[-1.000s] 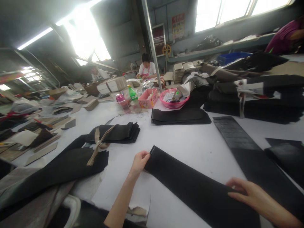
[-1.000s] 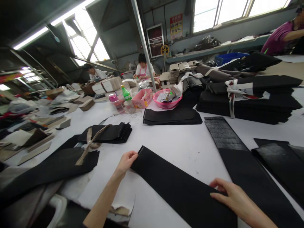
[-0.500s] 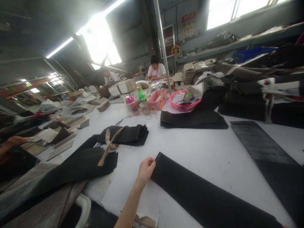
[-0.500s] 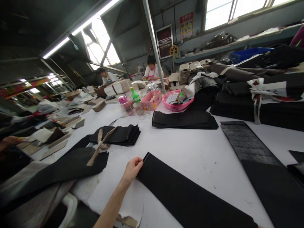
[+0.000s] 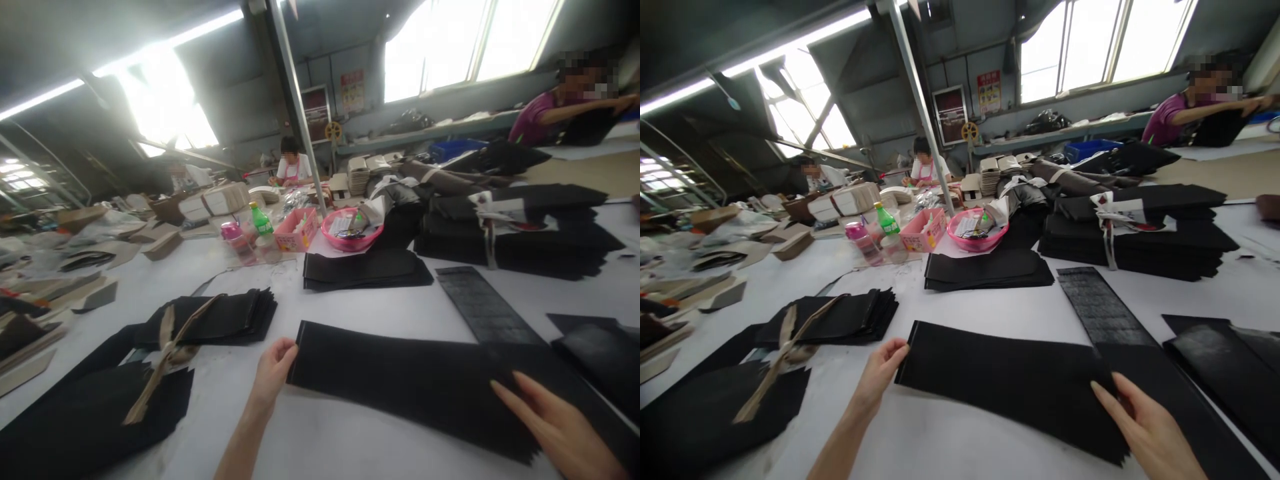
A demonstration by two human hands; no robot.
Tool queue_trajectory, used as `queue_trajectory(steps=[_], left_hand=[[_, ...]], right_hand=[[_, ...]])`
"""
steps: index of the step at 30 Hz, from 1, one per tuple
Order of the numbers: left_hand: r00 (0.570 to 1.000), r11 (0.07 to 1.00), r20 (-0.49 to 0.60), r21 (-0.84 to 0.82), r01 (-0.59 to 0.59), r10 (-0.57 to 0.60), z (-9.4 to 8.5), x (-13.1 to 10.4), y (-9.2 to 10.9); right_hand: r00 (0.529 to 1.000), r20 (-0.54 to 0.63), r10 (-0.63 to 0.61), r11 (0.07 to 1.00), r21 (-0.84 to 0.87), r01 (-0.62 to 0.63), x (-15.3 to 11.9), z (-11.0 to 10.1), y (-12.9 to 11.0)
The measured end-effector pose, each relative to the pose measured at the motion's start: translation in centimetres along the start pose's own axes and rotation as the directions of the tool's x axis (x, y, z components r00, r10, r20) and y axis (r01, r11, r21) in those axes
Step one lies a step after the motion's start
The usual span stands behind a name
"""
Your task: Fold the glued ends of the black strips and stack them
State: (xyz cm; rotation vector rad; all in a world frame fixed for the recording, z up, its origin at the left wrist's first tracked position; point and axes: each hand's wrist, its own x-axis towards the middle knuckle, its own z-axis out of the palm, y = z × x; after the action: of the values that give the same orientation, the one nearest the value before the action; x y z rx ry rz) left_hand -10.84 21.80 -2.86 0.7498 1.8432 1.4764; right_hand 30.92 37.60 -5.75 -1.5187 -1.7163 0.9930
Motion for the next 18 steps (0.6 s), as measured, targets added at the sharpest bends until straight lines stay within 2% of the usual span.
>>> queue_trajectory(steps=[2, 4, 9, 10, 12, 14, 16, 18], left_hand=[[0.996, 0.996, -0.051, 0.047, -0.072, 0.074, 0.6, 2.4, 1.4], [0.989, 0.989, -0.083, 0.089, -0.116, 0.123, 1.1, 5.5, 2.7], [0.975, 0.971, -0.141, 0.191, -0.146, 0.174, 1.8, 15.1, 5.3], [0.968, 0.963, -0.163, 0.225, -0.151, 0.190, 1.9, 17.1, 5.7], [0.949, 0.937, -0.216, 0.313, -0.158, 0.232, 2.4, 20.8, 5.9], [0.925, 0.891, -0.257, 0.429, -0.149, 0.278, 3.0, 23.6, 5.4], [0.908, 0.825, -0.268, 0.550, -0.130, 0.322, 3.6, 25.2, 4.2], [0.901, 0.753, -0.254, 0.649, -0.110, 0.351, 4.0, 25.9, 2.6]], right_hand=[[0.995, 0.094, -0.017, 0.999, 0.050, 0.012, 3.4, 0.7, -2.8], [0.989, 0.134, -0.056, 0.992, 0.117, 0.040, 7.1, 1.7, -5.5], [0.977, 0.184, -0.108, 0.931, 0.364, 0.034, 16.6, 4.7, -10.6], [0.977, 0.172, -0.124, 0.939, 0.338, 0.060, 18.6, 5.5, -11.5], [0.982, 0.095, -0.160, 0.984, 0.098, 0.151, 22.3, 7.2, -12.8], [0.986, 0.039, -0.161, 0.986, -0.030, 0.162, 25.2, 9.2, -13.2], [0.988, 0.001, -0.157, 0.976, -0.150, 0.156, 26.4, 11.3, -12.8], [0.984, -0.016, -0.176, 0.954, -0.248, 0.166, 25.8, 13.1, -11.6]])
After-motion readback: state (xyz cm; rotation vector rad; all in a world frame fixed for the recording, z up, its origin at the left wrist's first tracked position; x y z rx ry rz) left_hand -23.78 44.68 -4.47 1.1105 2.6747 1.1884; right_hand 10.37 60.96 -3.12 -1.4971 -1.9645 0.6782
